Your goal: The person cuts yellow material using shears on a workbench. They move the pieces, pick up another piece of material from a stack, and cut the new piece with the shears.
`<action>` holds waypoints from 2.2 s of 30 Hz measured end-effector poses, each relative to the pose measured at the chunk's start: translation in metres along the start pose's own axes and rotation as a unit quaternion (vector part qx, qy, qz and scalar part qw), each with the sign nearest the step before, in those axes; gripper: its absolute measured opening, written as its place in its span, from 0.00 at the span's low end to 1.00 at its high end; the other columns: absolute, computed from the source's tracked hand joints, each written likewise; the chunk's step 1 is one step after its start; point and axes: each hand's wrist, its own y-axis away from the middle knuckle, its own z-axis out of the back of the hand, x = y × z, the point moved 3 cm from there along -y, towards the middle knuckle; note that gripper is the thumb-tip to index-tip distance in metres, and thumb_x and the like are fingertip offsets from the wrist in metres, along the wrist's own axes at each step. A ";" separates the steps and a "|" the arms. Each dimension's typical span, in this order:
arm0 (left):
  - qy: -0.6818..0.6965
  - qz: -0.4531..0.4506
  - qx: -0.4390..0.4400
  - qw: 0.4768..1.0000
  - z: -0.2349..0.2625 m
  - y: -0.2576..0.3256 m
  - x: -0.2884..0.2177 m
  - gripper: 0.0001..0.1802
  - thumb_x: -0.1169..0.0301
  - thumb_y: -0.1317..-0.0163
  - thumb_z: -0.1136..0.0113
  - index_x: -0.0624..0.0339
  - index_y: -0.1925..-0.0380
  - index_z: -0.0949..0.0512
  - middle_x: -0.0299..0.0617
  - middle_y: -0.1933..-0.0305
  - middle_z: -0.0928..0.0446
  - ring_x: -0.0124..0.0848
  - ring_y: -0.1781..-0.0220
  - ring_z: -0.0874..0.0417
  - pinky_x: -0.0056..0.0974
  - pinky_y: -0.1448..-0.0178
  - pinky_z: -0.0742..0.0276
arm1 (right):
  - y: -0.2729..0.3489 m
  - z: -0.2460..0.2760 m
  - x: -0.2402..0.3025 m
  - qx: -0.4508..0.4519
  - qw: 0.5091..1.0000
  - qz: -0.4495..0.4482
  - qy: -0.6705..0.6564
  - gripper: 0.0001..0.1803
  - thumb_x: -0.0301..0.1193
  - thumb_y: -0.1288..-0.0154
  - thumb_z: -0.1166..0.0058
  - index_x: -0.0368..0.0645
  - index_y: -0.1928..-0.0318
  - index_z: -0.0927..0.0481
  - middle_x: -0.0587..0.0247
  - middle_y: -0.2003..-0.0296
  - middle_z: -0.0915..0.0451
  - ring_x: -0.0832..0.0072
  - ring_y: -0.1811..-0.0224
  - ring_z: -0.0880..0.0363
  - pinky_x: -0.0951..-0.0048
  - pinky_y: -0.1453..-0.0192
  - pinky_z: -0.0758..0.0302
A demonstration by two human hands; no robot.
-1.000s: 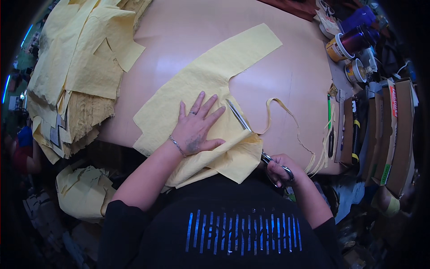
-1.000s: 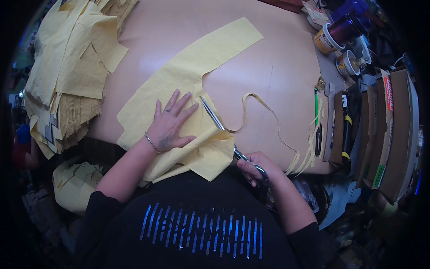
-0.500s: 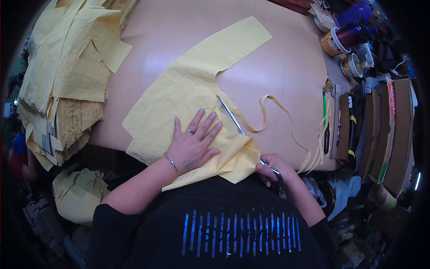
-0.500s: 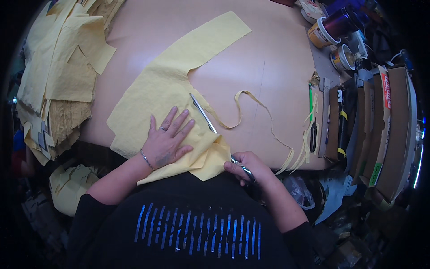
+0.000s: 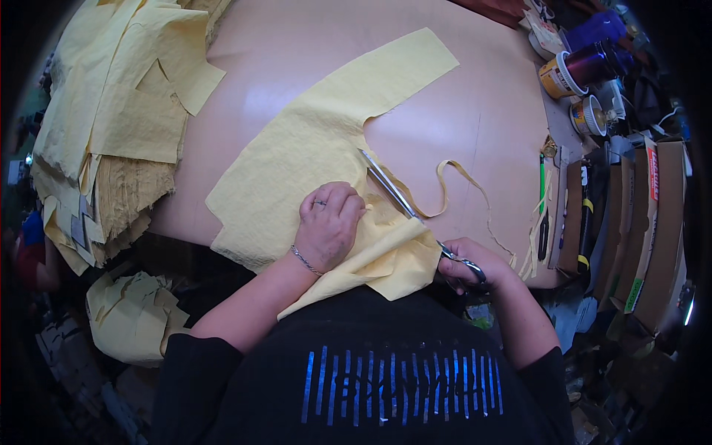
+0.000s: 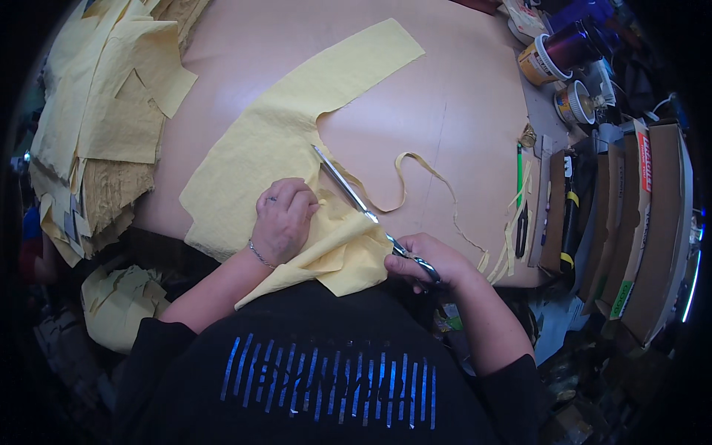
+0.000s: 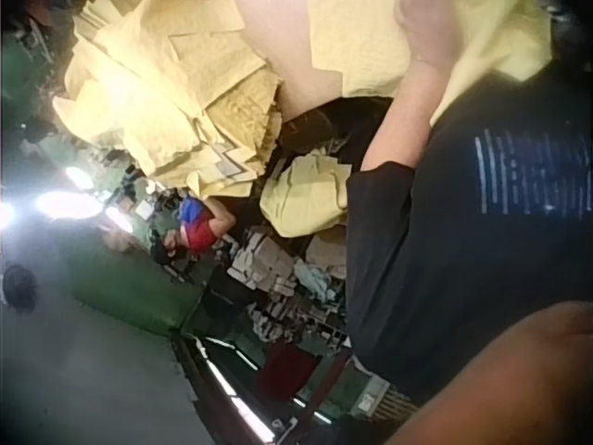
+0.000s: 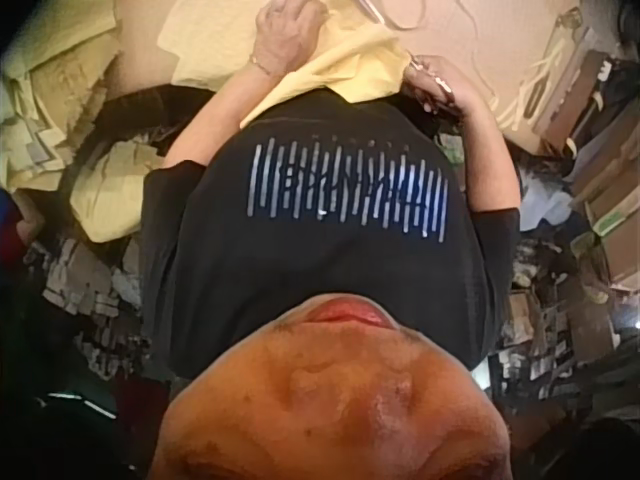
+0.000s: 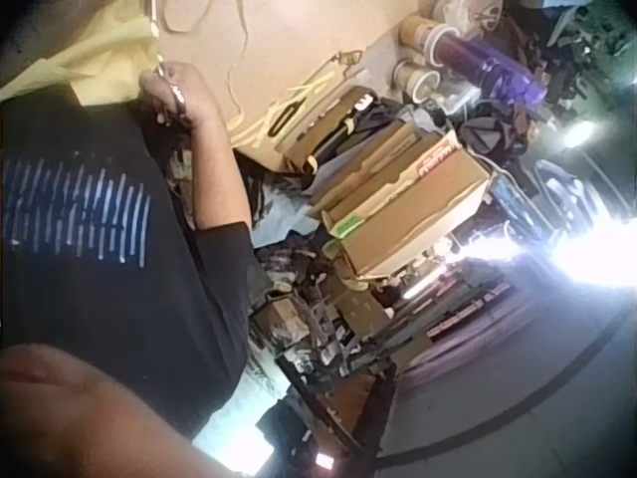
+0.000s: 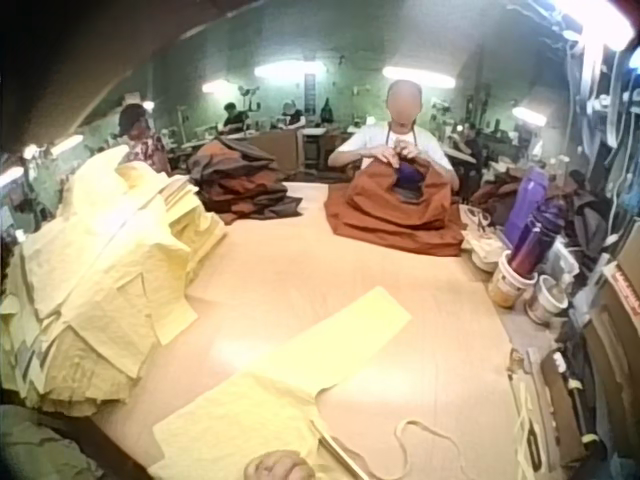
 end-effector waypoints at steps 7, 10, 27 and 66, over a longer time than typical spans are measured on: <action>-0.078 -0.053 -0.009 0.996 0.001 0.002 -0.004 0.06 0.72 0.51 0.47 0.52 0.72 0.31 0.33 0.48 0.32 0.33 0.42 0.36 0.39 0.44 0.45 | -0.004 -0.007 0.005 -0.002 1.000 0.015 0.018 0.38 0.65 0.57 0.50 0.37 0.71 0.28 0.70 0.86 0.33 0.81 0.86 0.32 0.81 0.83 0.34; -0.077 -0.068 -0.026 0.994 0.001 0.003 -0.003 0.06 0.72 0.50 0.48 0.52 0.71 0.31 0.32 0.47 0.32 0.33 0.42 0.35 0.38 0.44 0.46 | -0.005 -0.009 0.017 -0.014 0.999 0.005 0.034 0.39 0.66 0.57 0.51 0.36 0.69 0.27 0.69 0.86 0.32 0.81 0.86 0.31 0.81 0.83 0.33; -0.012 -0.059 -0.036 0.998 -0.001 0.004 0.000 0.06 0.74 0.50 0.51 0.53 0.70 0.33 0.36 0.47 0.31 0.34 0.43 0.34 0.40 0.43 0.45 | -0.011 -0.012 0.015 -0.087 0.996 -0.002 0.033 0.36 0.63 0.58 0.47 0.37 0.74 0.27 0.70 0.88 0.34 0.82 0.90 0.34 0.81 0.86 0.35; 0.220 -0.114 -0.001 0.969 0.000 -0.012 0.013 0.09 0.79 0.51 0.48 0.60 0.71 0.37 0.49 0.54 0.28 0.43 0.58 0.26 0.38 0.68 0.28 | -0.023 -0.102 -0.001 -0.264 0.957 0.014 -0.118 0.35 0.60 0.58 0.46 0.34 0.75 0.28 0.69 0.88 0.32 0.84 0.90 0.32 0.82 0.87 0.34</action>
